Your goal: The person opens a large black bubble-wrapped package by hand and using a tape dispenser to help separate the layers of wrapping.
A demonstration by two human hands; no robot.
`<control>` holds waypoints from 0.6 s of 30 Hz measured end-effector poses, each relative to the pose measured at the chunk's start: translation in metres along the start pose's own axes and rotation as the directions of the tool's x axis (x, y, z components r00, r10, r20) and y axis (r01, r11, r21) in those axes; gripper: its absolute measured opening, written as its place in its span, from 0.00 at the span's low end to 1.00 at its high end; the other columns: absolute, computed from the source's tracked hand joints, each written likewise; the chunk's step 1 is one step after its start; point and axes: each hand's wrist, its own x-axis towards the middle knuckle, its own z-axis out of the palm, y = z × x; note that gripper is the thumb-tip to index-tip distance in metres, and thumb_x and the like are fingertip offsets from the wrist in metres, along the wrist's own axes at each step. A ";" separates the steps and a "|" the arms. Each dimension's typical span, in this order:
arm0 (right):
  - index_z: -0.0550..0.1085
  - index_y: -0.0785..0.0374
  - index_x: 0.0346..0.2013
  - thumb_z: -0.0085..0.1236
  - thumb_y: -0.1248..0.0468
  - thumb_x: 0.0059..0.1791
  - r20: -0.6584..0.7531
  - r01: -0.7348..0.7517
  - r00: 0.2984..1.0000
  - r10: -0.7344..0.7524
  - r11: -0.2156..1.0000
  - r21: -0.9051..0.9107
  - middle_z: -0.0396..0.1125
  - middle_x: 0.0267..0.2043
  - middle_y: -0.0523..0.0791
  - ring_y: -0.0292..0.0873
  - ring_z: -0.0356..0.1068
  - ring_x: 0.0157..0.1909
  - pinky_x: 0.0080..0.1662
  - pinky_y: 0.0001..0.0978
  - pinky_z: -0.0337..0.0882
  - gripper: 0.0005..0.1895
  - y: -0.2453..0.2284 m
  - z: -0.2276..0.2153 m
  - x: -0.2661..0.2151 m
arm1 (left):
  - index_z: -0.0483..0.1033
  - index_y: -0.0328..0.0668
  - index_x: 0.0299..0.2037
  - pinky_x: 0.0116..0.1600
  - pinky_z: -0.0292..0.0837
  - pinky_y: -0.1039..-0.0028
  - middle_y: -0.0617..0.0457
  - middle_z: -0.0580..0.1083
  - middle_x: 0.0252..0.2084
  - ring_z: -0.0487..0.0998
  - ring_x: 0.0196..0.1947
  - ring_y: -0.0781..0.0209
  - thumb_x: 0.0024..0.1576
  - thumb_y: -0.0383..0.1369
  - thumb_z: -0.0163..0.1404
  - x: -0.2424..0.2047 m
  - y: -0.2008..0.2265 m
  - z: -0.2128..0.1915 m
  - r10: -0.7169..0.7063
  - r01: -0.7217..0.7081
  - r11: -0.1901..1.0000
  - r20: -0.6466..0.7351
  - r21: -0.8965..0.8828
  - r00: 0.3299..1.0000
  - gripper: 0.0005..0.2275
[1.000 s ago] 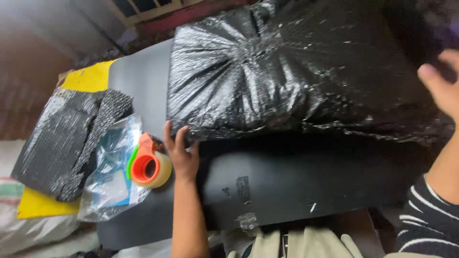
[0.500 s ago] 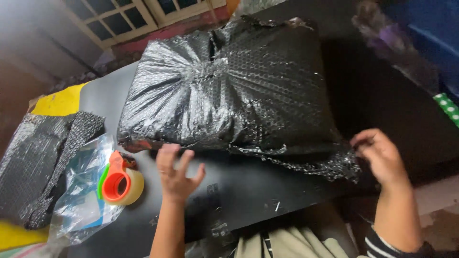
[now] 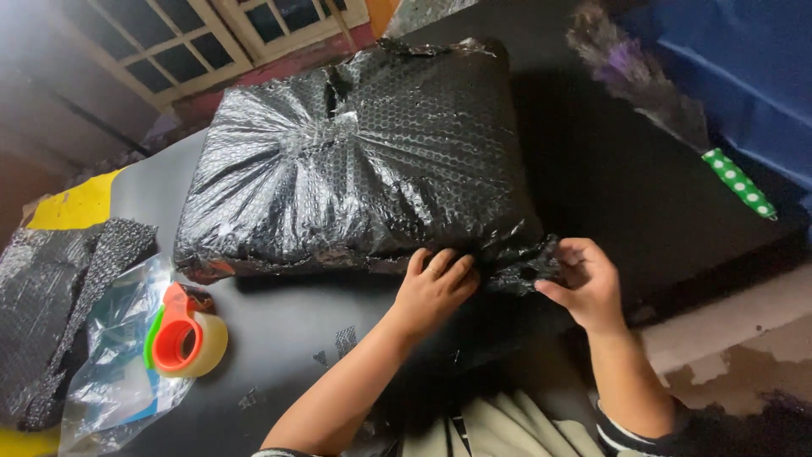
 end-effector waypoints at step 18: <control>0.81 0.65 0.38 0.58 0.74 0.44 0.475 0.546 0.821 -0.317 0.682 -0.488 0.77 0.36 0.52 0.54 0.78 0.42 0.44 0.44 0.79 0.10 -0.097 0.086 0.027 | 0.79 0.59 0.45 0.55 0.62 0.49 0.52 0.76 0.50 0.69 0.57 0.45 0.55 0.32 0.56 -0.003 0.003 0.004 -0.005 0.029 0.997 0.321 -0.068 0.947 0.10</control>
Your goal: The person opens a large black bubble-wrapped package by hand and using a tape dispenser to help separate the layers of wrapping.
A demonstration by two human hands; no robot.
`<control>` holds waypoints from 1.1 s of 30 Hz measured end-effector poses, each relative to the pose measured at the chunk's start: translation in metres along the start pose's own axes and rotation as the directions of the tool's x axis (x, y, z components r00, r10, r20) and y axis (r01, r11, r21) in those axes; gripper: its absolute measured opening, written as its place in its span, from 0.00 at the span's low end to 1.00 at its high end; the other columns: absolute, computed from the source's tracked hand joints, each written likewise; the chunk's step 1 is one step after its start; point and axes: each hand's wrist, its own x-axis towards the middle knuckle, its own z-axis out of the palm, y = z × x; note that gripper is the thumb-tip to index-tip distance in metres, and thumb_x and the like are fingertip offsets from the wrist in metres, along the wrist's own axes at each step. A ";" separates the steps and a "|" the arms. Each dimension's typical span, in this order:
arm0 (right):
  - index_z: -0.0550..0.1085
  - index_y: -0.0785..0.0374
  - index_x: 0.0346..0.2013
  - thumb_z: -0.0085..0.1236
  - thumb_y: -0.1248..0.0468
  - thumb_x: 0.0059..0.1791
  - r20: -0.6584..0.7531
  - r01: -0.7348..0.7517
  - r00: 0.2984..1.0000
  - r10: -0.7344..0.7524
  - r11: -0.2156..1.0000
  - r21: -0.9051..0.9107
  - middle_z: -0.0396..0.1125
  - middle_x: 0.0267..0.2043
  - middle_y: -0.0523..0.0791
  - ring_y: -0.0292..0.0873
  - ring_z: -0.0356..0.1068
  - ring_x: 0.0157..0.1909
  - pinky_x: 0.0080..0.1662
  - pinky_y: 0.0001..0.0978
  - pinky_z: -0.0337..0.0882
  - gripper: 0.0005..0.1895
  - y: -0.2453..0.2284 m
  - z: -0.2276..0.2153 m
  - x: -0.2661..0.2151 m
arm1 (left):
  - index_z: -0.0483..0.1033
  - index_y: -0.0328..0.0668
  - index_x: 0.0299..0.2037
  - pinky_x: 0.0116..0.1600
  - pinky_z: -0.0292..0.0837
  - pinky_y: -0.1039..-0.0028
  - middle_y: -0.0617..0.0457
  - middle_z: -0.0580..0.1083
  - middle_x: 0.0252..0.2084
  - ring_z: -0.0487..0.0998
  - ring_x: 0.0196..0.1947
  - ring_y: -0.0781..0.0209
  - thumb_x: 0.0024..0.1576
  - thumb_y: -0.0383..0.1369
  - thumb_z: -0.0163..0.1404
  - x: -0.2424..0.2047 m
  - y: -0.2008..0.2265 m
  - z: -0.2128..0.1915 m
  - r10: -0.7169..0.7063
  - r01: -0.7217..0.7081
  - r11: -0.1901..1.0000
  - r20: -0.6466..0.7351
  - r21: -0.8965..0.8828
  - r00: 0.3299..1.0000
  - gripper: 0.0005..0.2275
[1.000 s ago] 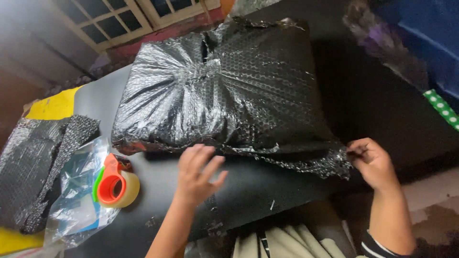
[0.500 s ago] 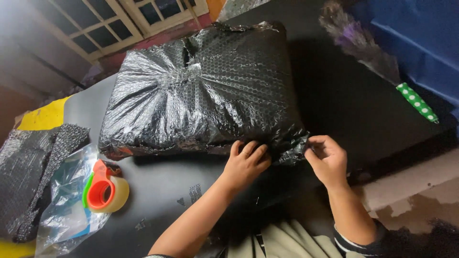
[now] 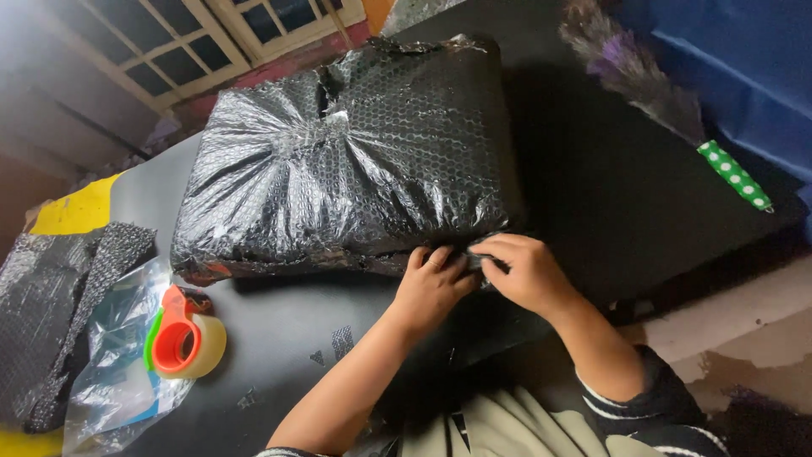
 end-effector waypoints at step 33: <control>0.80 0.52 0.30 0.68 0.72 0.40 -0.239 0.082 0.963 -0.120 0.983 -0.164 0.71 0.28 0.35 0.40 0.73 0.31 0.34 0.32 0.75 0.10 0.043 0.010 0.005 | 0.79 0.41 0.47 0.41 0.78 0.66 0.50 0.77 0.35 0.82 0.32 0.53 0.60 0.32 0.54 0.029 -0.018 -0.030 -0.139 0.106 0.990 -0.471 -0.097 0.871 0.08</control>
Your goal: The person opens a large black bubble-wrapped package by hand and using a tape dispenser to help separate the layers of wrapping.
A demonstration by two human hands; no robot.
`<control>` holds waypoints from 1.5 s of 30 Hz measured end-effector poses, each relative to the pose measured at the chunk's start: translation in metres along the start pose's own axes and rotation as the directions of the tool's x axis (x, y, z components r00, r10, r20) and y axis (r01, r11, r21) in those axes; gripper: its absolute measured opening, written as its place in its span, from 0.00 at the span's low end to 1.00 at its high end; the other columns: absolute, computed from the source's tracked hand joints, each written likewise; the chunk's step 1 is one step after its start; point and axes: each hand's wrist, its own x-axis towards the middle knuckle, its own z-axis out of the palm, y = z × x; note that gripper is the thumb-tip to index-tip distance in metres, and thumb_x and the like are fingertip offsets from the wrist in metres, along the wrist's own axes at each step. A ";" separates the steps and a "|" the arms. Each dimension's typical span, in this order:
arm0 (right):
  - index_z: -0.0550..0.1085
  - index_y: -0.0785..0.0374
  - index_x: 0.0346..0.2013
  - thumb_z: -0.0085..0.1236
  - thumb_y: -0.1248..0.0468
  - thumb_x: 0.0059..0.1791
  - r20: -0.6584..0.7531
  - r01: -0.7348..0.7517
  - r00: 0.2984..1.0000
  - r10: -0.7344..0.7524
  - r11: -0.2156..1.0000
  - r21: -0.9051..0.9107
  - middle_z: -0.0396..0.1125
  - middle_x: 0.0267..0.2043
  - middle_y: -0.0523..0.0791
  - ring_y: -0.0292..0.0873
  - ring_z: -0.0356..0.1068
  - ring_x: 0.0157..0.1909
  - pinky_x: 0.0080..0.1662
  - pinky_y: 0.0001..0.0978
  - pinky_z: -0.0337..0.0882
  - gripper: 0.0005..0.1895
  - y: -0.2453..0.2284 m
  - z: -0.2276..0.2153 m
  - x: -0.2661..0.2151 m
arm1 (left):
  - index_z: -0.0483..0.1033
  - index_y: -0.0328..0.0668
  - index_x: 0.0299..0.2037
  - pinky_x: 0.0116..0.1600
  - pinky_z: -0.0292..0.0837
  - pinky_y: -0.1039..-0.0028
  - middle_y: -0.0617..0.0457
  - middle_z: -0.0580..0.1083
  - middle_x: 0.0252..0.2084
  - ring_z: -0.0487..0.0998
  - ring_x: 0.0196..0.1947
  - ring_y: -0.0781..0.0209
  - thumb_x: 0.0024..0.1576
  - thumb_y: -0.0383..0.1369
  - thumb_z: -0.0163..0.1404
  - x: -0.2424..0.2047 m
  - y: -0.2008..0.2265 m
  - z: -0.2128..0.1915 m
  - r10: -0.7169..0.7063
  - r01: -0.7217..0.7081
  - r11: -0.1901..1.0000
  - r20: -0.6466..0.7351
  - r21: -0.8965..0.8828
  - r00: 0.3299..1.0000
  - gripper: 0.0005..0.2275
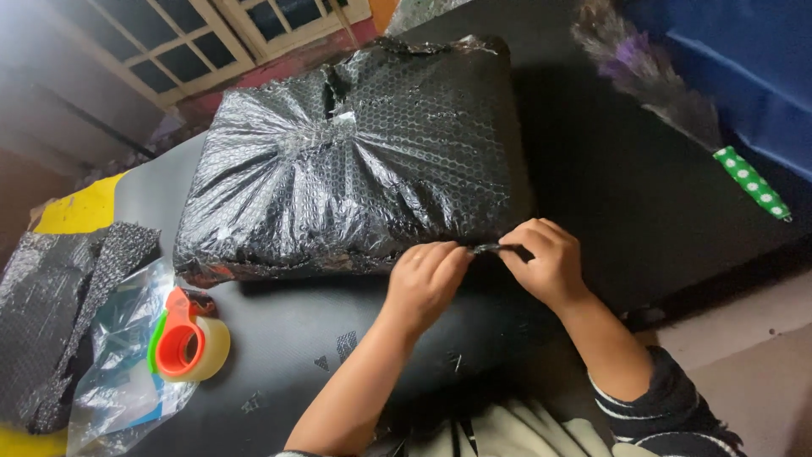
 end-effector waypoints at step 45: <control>0.72 0.79 0.59 0.82 0.78 0.43 0.179 -0.284 0.955 0.236 0.903 0.324 0.55 0.58 0.58 0.46 0.67 0.43 0.42 0.31 0.75 0.34 0.036 -0.002 -0.012 | 0.70 0.47 0.32 0.34 0.58 0.75 0.59 0.68 0.26 0.65 0.27 0.66 0.63 0.34 0.52 -0.274 0.141 -0.207 -0.593 0.144 -0.803 0.798 -0.578 -0.105 0.08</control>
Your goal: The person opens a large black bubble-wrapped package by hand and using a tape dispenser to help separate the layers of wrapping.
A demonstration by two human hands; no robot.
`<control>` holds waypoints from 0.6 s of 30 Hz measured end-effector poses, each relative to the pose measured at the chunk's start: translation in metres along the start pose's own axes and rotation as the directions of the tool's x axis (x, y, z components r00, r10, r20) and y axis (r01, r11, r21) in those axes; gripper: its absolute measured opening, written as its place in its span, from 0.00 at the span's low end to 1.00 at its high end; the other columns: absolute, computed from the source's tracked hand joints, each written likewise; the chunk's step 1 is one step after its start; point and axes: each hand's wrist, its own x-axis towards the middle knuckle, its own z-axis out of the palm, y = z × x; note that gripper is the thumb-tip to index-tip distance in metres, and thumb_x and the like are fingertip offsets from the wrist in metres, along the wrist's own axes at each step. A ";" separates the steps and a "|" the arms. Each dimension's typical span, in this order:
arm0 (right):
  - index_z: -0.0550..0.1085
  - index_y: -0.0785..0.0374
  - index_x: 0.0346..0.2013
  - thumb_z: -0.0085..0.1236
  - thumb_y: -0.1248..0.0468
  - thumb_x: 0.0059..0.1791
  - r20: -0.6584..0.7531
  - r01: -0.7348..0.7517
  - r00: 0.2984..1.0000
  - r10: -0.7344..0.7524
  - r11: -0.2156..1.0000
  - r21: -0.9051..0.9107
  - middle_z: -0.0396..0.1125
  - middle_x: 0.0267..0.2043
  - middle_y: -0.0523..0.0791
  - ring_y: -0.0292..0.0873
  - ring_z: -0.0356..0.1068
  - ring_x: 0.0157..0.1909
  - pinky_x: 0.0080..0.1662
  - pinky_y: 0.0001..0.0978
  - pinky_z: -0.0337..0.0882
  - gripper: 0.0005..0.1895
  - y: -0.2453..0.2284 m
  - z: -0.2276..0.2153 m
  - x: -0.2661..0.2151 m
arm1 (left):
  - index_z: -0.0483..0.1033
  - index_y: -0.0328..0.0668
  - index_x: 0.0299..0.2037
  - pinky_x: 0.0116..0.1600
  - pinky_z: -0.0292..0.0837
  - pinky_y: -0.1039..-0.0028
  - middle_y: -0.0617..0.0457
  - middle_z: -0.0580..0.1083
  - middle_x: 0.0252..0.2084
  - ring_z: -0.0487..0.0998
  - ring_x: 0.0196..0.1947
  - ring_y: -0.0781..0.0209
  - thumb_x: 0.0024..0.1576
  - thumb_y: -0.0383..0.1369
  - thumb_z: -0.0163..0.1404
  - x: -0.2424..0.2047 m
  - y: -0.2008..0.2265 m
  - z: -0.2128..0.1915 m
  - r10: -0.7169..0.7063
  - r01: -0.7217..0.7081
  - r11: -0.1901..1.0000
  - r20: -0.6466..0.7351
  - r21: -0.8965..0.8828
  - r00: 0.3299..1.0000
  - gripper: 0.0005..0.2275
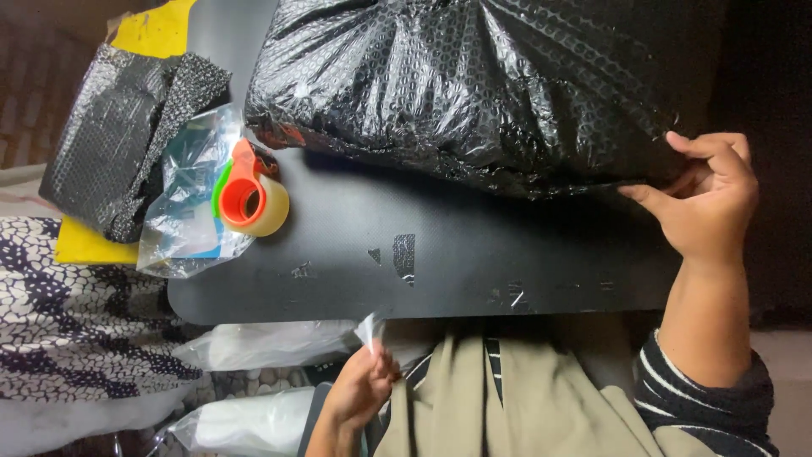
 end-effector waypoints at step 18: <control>0.78 0.63 0.55 0.83 0.71 0.31 -0.061 -0.102 0.992 0.108 0.991 0.084 0.59 0.46 0.50 0.43 0.69 0.23 0.25 0.31 0.71 0.38 -0.003 0.001 0.013 | 0.70 0.48 0.25 0.41 0.67 0.64 0.55 0.65 0.24 0.67 0.27 0.55 0.58 0.32 0.55 0.137 0.047 0.323 -0.077 -0.558 -0.828 0.997 -0.053 0.020 0.10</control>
